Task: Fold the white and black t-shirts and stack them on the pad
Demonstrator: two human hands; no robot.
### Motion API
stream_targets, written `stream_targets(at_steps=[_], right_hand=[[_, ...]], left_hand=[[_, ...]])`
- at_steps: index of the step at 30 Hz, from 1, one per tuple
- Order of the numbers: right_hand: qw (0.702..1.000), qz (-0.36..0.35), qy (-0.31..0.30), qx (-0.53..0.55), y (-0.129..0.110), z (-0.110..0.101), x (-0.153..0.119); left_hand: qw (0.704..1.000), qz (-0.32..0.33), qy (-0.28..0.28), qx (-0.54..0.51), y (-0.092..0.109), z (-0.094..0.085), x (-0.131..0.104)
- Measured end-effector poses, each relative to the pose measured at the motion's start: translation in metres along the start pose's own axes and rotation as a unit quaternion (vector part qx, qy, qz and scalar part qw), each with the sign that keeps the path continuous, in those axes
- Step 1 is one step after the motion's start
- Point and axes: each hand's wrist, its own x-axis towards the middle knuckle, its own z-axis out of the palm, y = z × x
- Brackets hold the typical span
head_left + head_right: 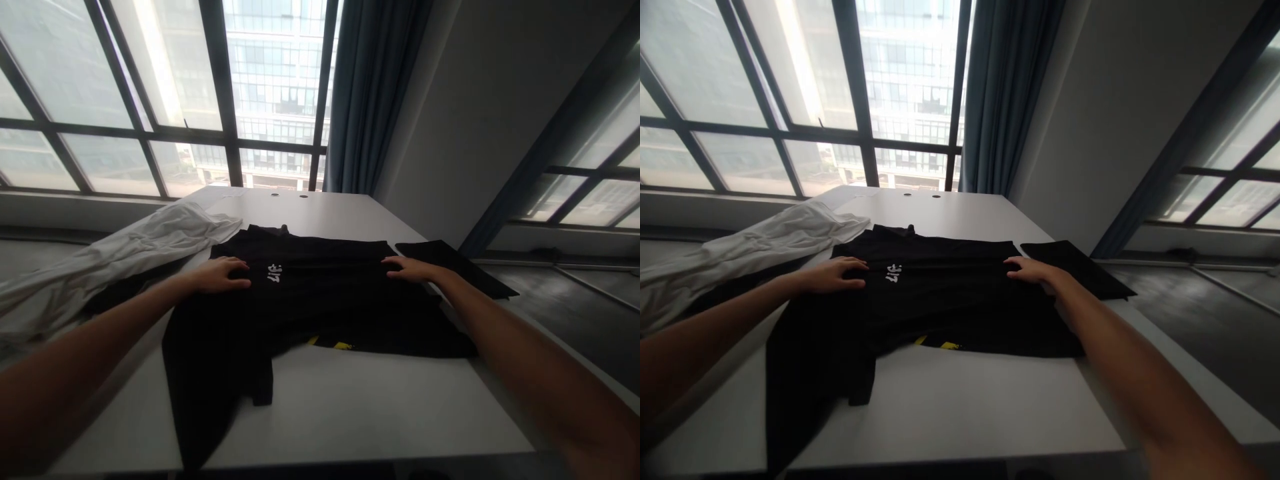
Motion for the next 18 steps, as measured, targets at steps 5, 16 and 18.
stream_targets(at_steps=[5, 16, 18], right_hand=[[0.999, 0.025, 0.026, -0.037, -0.027, -0.014, 0.034], [0.999, 0.028, 0.002, -0.016, -0.017, 0.007, 0.120], [0.999, 0.030, 0.005, -0.014, -0.010, 0.006, 0.137]], left_hand=[[0.994, -0.002, 0.098, 0.046, 0.010, -0.015, 0.059], [0.992, -0.116, -0.029, 0.048, -0.034, 0.006, 0.183], [0.990, -0.129, -0.028, 0.051, -0.042, 0.005, 0.198]])
